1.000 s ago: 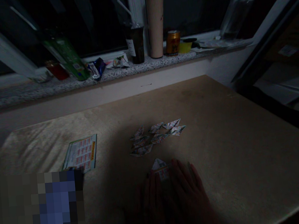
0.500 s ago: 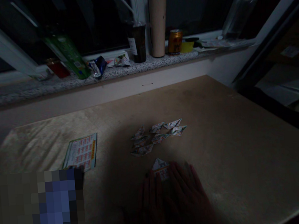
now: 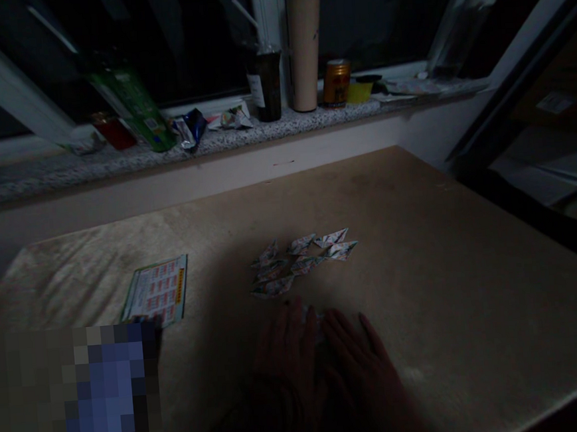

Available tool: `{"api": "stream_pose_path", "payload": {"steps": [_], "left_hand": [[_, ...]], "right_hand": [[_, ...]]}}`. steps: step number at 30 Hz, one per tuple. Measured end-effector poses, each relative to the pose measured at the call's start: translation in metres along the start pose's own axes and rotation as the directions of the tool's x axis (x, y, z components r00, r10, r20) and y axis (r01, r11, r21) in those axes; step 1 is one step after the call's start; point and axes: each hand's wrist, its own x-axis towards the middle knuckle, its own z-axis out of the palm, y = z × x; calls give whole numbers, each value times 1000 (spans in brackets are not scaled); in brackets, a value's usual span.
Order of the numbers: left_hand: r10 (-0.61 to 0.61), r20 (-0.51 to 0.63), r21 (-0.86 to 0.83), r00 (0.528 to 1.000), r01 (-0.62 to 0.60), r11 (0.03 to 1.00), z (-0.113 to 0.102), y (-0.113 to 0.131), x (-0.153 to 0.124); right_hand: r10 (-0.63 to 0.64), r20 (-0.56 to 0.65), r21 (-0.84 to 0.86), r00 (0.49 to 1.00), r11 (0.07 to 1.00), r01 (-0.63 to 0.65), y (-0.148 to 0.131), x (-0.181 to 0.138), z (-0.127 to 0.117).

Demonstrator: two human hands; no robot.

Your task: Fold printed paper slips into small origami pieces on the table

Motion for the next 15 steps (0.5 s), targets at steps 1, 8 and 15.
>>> {"api": "stream_pose_path", "payload": {"steps": [1,8,15], "left_hand": [[8,14,-19,1000,-8,1000,3,-1,7],[195,138,-133,971,-177,975,17,-13,27],[199,152,-245,968,-158,957,14,-18,25]], "right_hand": [[0,5,9,1000,1000,0,1,0,-1],[34,8,91,999,995,-35,0,1,-6],[65,-46,182,997,982,-56,3,1,-8]]}}
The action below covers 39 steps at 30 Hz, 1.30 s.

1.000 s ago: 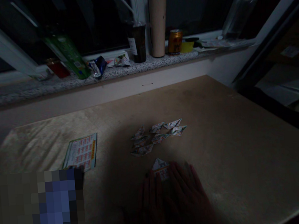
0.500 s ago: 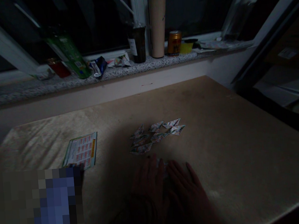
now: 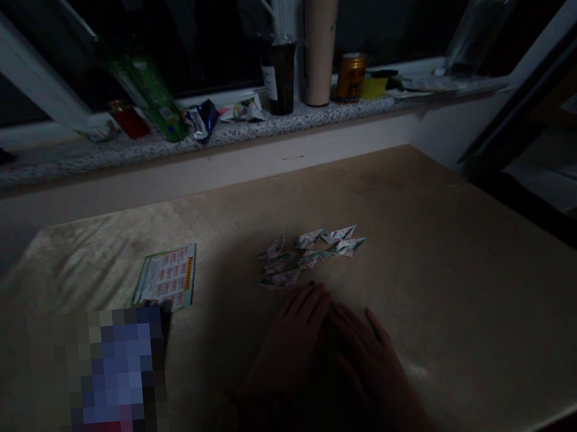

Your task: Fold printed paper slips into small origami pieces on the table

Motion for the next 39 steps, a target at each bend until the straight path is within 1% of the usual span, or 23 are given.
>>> {"api": "stream_pose_path", "payload": {"steps": [4,8,12,16,20,24,27,30,35,39], "left_hand": [[19,-17,-36,1000,-19,999,0,0,2],[6,-23,-75,1000,-7,997,-2,4,2],[-17,-26,-125,1000,14,992,-3,7,1],[-35,-9,-190,999,33,981,-4,7,1],[-79,-43,-274,996,65,960,-5,5,1],[-93,-125,-333,988,47,942,-6,6,0],[-90,-196,-305,977,27,952,-7,8,-1],[-61,-244,-279,968,-10,960,-9,11,-2],[-24,-304,-271,952,-62,961,-8,11,-3],[-3,-325,-260,946,-86,962,-6,12,-4]], "right_hand": [[46,7,104,999,993,-46,1,-1,1],[111,-10,151,994,983,-108,1,-2,2],[95,-9,182,995,979,-92,1,-2,1],[113,-8,202,994,973,-109,1,-2,1],[130,-39,271,991,956,-115,2,-2,2],[241,-74,397,968,897,-193,2,-2,2],[317,-92,492,944,838,-234,1,-1,1],[359,-73,570,930,781,-257,0,0,-1],[427,-30,607,904,726,-323,-1,0,-2],[478,4,640,879,674,-369,2,1,-3]]}}
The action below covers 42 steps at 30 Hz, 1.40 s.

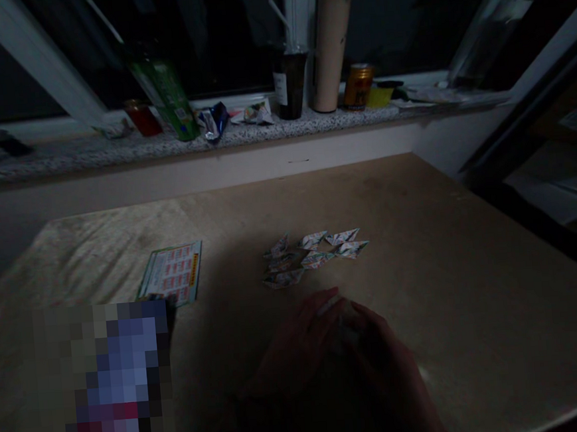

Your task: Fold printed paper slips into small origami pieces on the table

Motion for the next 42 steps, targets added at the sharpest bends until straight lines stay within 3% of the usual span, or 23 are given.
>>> {"api": "stream_pose_path", "payload": {"steps": [10,16,22,25,28,32,34,36,38,42], "left_hand": [[-113,93,-25,989,116,993,-5,-3,5],[-264,136,-248,955,290,924,-11,1,2],[-404,63,-378,913,396,837,-8,1,0],[-445,32,-451,895,410,792,-6,0,1],[-521,81,-617,850,453,643,-6,1,3],[-578,175,-839,797,428,336,-6,2,6],[-598,204,-894,775,397,209,-7,2,8],[-638,214,-912,739,386,141,-8,2,11],[-685,182,-912,705,382,152,-10,0,13],[-733,83,-870,675,408,276,-11,0,13]], "right_hand": [[78,100,183,992,978,-95,-7,17,-8],[48,92,260,995,963,-70,-8,30,-11],[-22,116,239,993,971,-6,-19,53,-25],[-73,192,271,979,962,18,-28,67,-33],[-105,291,303,951,953,13,-36,82,-39],[-164,384,303,909,952,44,-45,100,-40],[-194,416,305,889,950,65,-47,107,-38],[-216,424,316,880,945,80,-47,111,-35],[-216,409,322,887,943,81,-42,112,-29],[-176,332,357,927,933,49,-27,106,-16]]}}
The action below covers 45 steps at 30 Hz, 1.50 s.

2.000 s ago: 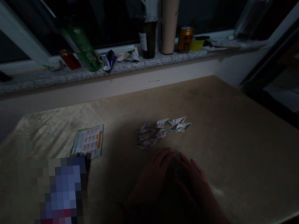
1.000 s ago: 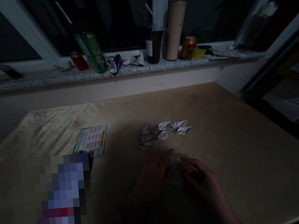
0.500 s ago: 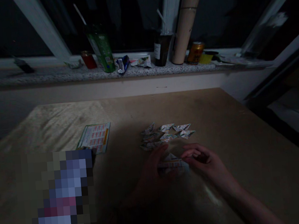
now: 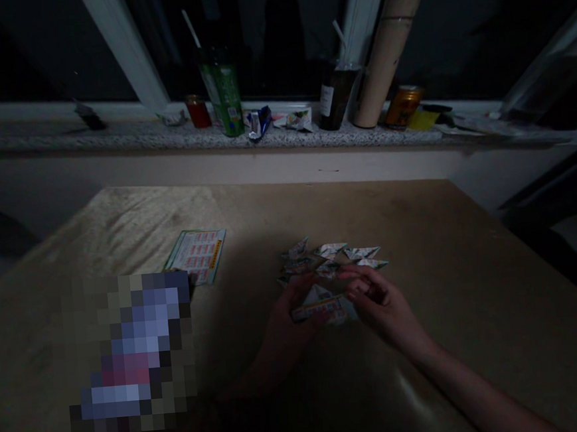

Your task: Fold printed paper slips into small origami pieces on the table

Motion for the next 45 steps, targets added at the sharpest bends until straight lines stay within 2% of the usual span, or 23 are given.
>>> {"api": "stream_pose_path", "payload": {"steps": [1,3,7,9,13,17,20,23,25,27,29,33,35,38,42,45], "left_hand": [[14,-19,28,1000,-13,1000,0,0,-1],[29,-42,57,999,-27,998,1,1,-2],[1,-34,20,999,0,1000,3,4,-3],[-13,-44,-12,999,12,1000,3,4,-2],[-9,-97,-88,995,0,996,2,-4,-1],[2,-141,-137,990,-21,990,7,-26,-2],[-8,-117,-206,993,-16,979,14,-43,-3],[-11,-72,-271,997,-9,962,21,-48,-8],[-15,-27,-321,1000,6,947,25,-43,-14],[-60,30,-420,998,68,905,27,-35,-21],[-125,28,-468,992,123,875,27,-26,-27],[-332,-42,-349,942,297,889,23,-18,-29],[-394,-82,-298,915,355,886,20,-17,-26],[-392,-79,-209,917,369,906,15,-12,-23],[-341,-27,-100,940,337,936,11,3,-22],[-308,-7,-36,951,307,951,10,8,-22]], "right_hand": [[-24,-19,22,1000,999,24,5,-2,2],[-4,24,14,1000,1000,4,12,-6,6],[26,22,-118,999,993,-23,16,-12,11],[-25,-15,-175,1000,984,22,12,-14,11],[-225,-74,-303,972,933,193,6,-16,7],[-462,-108,-467,880,805,366,8,-21,-1],[-615,-21,-573,788,653,494,9,-25,-8],[-705,81,-662,705,491,567,7,-27,-10],[-721,119,-728,682,404,554,6,-28,-9],[-690,159,-770,706,361,526,8,-29,-7],[-633,219,-773,742,351,529,12,-30,-6],[-581,331,-748,743,319,582,25,-32,-9],[-549,363,-761,753,292,579,28,-31,-11],[-548,368,-770,751,274,577,25,-29,-9],[-687,283,-747,669,280,603,13,-24,-2],[-713,279,-727,643,281,627,7,-23,1]]}}
